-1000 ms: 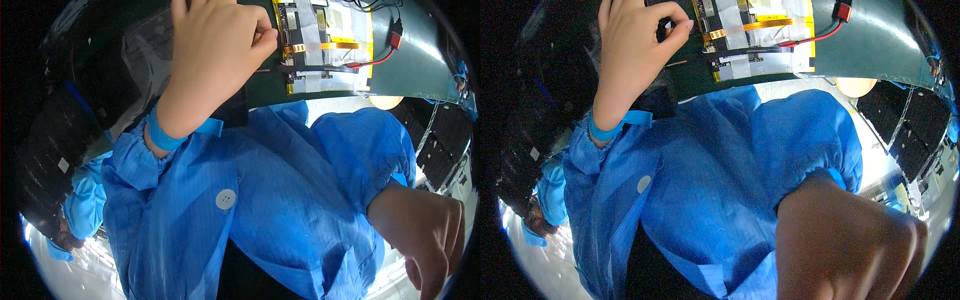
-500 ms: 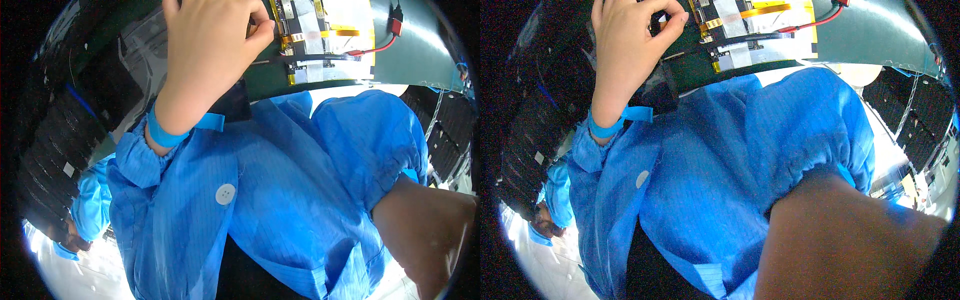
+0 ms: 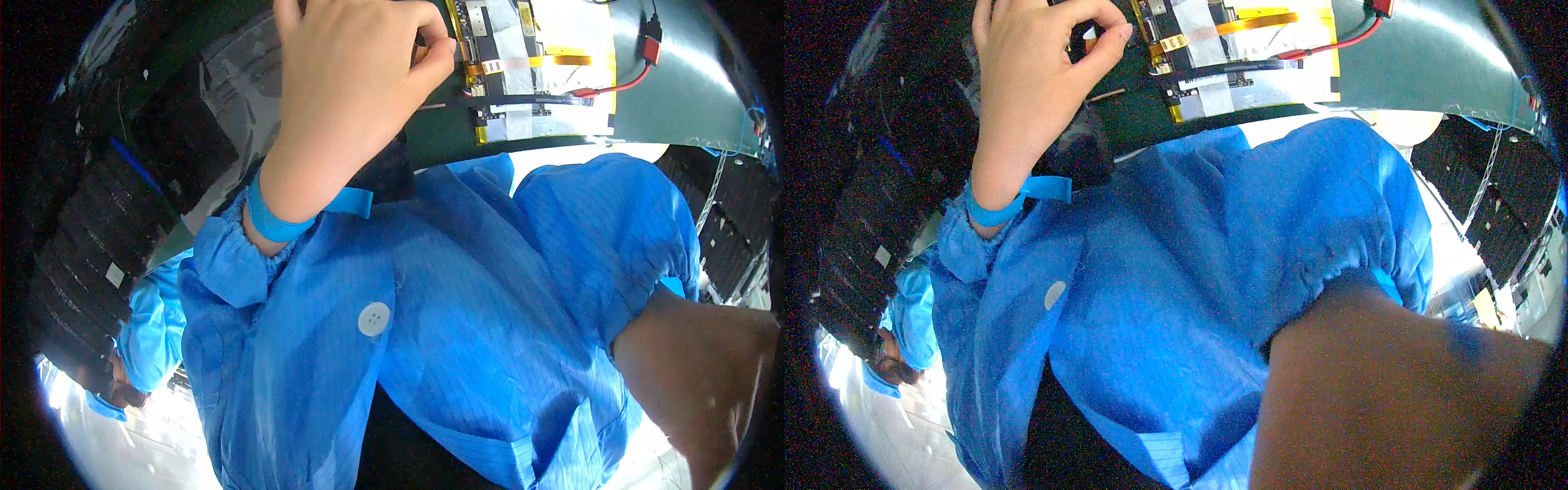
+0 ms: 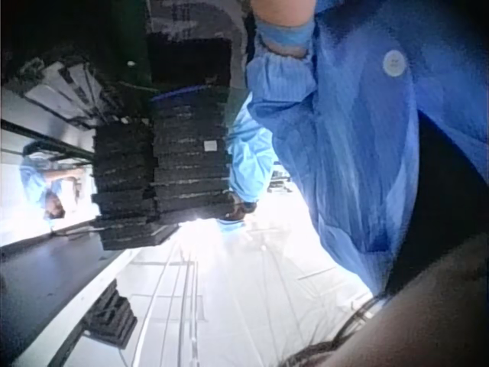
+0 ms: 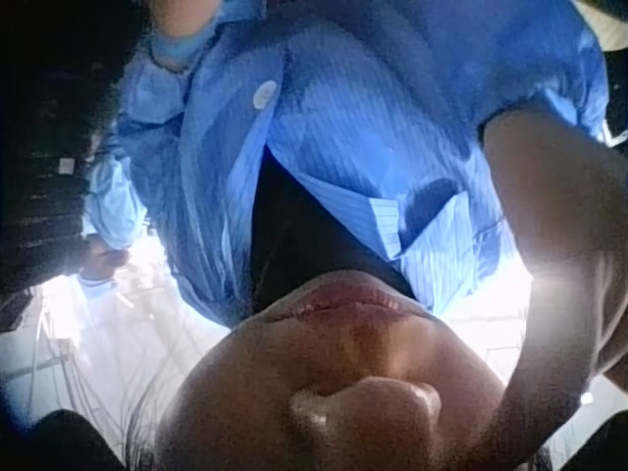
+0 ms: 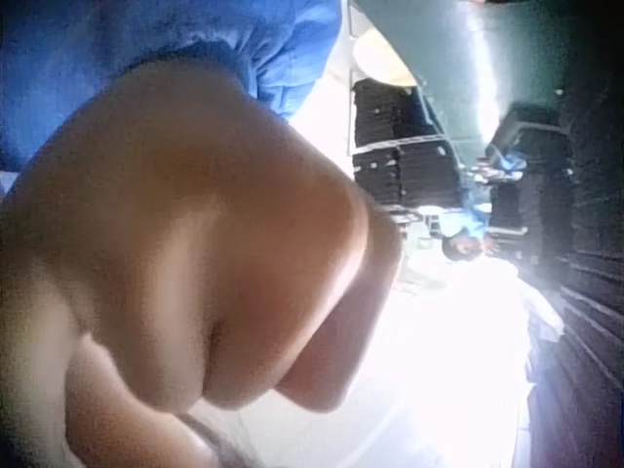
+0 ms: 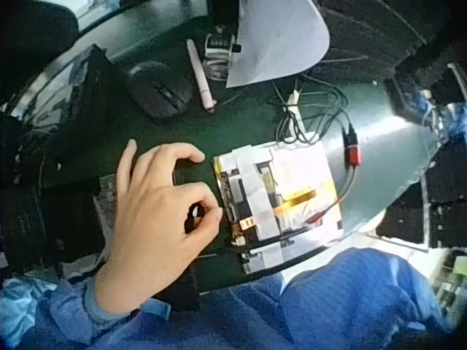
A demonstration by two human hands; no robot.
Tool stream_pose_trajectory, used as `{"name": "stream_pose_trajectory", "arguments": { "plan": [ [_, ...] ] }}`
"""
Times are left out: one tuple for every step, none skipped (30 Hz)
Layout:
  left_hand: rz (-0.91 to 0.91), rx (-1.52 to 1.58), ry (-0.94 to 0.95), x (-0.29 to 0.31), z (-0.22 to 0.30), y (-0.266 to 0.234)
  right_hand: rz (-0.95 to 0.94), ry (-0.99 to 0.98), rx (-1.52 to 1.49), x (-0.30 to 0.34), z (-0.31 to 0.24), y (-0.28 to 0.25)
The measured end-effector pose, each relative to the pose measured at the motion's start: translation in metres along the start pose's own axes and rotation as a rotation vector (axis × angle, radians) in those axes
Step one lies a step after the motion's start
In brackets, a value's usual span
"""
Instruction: The person tests tablet screens by connecting them to testing cables, interacting with the displays by hand, peeling protective film, and disconnecting the cables before sorting the tablets.
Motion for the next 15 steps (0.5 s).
{"name": "stream_pose_trajectory", "arguments": {
  "plan": [
    [0.062, 0.002, 0.05, -0.001, 0.005, -0.004, 0.001, -0.001, -0.002, 0.001, 0.003, 0.0],
    [0.078, 0.008, 0.061, 0.0, 0.006, -0.005, 0.002, -0.001, -0.006, 0.002, 0.008, 0.001],
    [0.094, 0.015, 0.072, 0.0, 0.007, -0.006, 0.003, -0.004, -0.009, 0.004, 0.012, 0.003],
    [0.061, 0.028, 0.044, 0.001, 0.005, -0.003, 0.004, -0.005, -0.011, 0.005, 0.02, 0.004],
    [0.041, 0.085, 0.001, 0.0, 0.002, -0.001, 0.009, -0.004, -0.015, 0.008, 0.025, 0.007],
    [0.023, 0.142, -0.043, 0.001, -0.001, 0.002, 0.013, 0.003, -0.008, 0.009, 0.037, 0.008],
    [0.048, 0.108, -0.009, 0.0, 0.002, 0.0, 0.017, 0.003, -0.009, 0.012, 0.044, 0.011],
    [0.072, 0.075, 0.025, -0.002, 0.006, -0.001, 0.025, 0.006, -0.011, 0.016, 0.055, 0.015],
    [0.084, 0.073, 0.036, -0.003, 0.007, -0.002, 0.028, 0.013, -0.002, 0.018, 0.066, 0.017],
    [0.096, 0.072, 0.048, -0.004, 0.01, -0.002, 0.023, 0.02, 0.007, 0.02, 0.074, 0.02],
    [0.109, 0.07, 0.059, -0.004, 0.012, -0.003, 0.037, 0.012, -0.069, 0.022, 0.08, 0.022],
    [0.078, 0.089, 0.031, -0.004, 0.01, 0.0, 0.005, 0.034, 0.034, 0.022, 0.086, 0.026],
    [0.046, 0.109, 0.001, -0.003, 0.009, 0.002, -0.01, 0.03, 0.023, 0.022, 0.09, 0.03],
    [0.05, 0.117, 0.004, -0.002, 0.009, 0.001, -0.061, 0.039, 0.226, 0.023, 0.09, 0.036],
    [0.054, 0.125, 0.006, -0.001, 0.01, 0.0, -0.115, 0.008, 0.56, 0.024, 0.091, 0.044]
  ]
}}
Point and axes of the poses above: each hand's wrist, its own x-axis away from the middle knuckle, its own y-axis out of the palm, z = x × y, the point moved 9 cm from there along -x, towards the middle knuckle, and after that the axes turned 10 degrees about x, right-handed, at the moved point
